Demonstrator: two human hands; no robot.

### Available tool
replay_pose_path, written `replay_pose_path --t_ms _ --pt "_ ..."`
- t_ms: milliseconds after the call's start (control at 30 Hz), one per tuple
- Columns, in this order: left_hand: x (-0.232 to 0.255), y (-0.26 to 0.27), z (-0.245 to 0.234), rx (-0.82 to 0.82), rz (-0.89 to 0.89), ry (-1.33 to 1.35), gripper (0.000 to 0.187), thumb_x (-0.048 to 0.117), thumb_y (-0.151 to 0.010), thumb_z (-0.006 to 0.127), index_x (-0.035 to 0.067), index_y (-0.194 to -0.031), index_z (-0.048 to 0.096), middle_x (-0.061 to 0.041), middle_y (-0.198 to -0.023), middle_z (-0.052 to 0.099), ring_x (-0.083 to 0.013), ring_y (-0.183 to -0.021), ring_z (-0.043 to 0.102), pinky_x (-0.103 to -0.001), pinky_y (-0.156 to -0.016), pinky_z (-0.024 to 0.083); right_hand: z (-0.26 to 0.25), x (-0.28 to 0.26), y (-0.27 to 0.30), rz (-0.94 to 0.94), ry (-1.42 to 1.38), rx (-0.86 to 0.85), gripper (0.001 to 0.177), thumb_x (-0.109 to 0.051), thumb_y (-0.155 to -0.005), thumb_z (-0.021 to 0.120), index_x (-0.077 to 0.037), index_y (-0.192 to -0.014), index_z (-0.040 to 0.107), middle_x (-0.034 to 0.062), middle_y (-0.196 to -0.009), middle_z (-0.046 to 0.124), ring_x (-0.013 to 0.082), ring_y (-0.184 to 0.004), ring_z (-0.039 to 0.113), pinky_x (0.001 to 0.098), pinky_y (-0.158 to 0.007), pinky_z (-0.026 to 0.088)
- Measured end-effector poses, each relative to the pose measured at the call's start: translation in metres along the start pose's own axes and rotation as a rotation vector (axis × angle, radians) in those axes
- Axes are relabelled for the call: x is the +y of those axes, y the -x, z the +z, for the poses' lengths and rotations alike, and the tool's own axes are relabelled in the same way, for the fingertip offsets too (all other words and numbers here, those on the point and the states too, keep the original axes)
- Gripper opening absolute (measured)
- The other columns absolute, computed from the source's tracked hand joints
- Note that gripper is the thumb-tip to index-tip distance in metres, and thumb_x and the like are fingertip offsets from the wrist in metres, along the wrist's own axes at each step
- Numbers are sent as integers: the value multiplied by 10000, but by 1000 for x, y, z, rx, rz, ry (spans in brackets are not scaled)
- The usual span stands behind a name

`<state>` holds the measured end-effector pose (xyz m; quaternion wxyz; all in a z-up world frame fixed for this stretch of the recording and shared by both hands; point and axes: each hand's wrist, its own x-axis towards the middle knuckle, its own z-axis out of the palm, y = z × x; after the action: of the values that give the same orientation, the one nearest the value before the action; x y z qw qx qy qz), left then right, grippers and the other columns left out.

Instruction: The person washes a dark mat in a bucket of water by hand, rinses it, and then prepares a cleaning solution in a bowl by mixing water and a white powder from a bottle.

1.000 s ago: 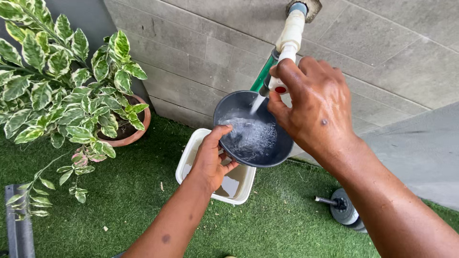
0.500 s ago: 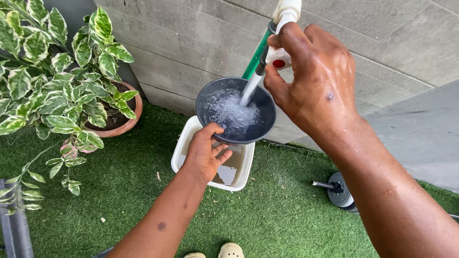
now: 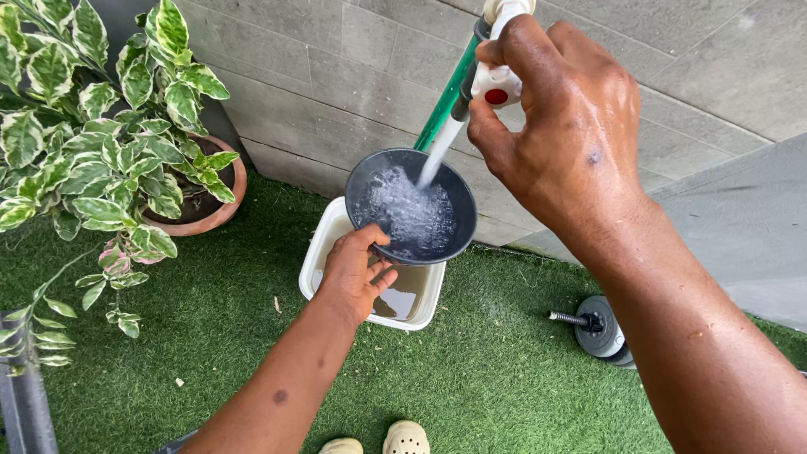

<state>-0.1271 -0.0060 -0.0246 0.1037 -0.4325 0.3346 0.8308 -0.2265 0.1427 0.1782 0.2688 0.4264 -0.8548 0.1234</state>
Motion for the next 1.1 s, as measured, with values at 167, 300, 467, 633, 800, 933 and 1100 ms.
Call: replay_pose_path --t_ms 167,300,467,633,800,933,1100 --pt "-3 -3 1 -14 -3 4 373 182 -752 670 111 -1114 618 -56 -1075 523 -246 -1026 562 -467 -994 467 -1 -1 -1 -57 34 38 319 -112 -909 848 -65 -1170 672 83 -890 632 201 -726 652 396 -600 502" --pt "-2 -6 2 -38 8 -12 345 188 -739 673 105 -1070 623 -59 -1052 563 -250 -1025 567 -466 -988 471 -2 -1 0 -65 42 38 338 -83 -875 832 -57 -1172 672 80 -883 631 206 -731 652 397 -602 499" --pt "-1 -7 0 -48 20 -21 344 177 -723 677 122 -1057 617 -46 -1067 560 -251 -1040 556 -465 -990 463 -2 -2 0 -98 27 61 308 -71 -888 837 -31 -1134 657 90 -929 642 222 -770 663 401 -631 506" --pt "-2 -8 0 -69 19 -1 354 173 -715 676 131 -1062 619 -45 -1094 564 -263 -1056 552 -472 -988 462 -4 -3 1 -102 43 55 322 -73 -873 850 -27 -1129 659 98 -954 660 243 -790 669 420 -652 512" --pt "-2 -9 1 -91 7 4 371 175 -724 680 135 -1086 613 -52 -1093 556 -270 -1077 557 -471 -1003 464 -4 -2 4 -179 95 88 319 -78 -915 838 -35 -1153 630 94 -1055 688 288 -971 694 435 -753 524" --pt "0 -5 5 -138 0 8 369 200 -747 674 120 -1101 609 -52 -1086 565 -254 -1085 564 -453 -1019 461 -4 -3 5 -180 120 85 337 -97 -906 854 -40 -1156 635 92 -1037 689 295 -952 694 447 -750 519" --pt "5 1 11 -177 0 34 374 203 -743 669 127 -1103 606 -32 -1086 571 -240 -1061 555 -451 -1028 449 -7 -5 4 -179 131 86 370 -99 -907 854 -33 -1185 620 107 -1033 687 304 -930 691 451 -744 515"
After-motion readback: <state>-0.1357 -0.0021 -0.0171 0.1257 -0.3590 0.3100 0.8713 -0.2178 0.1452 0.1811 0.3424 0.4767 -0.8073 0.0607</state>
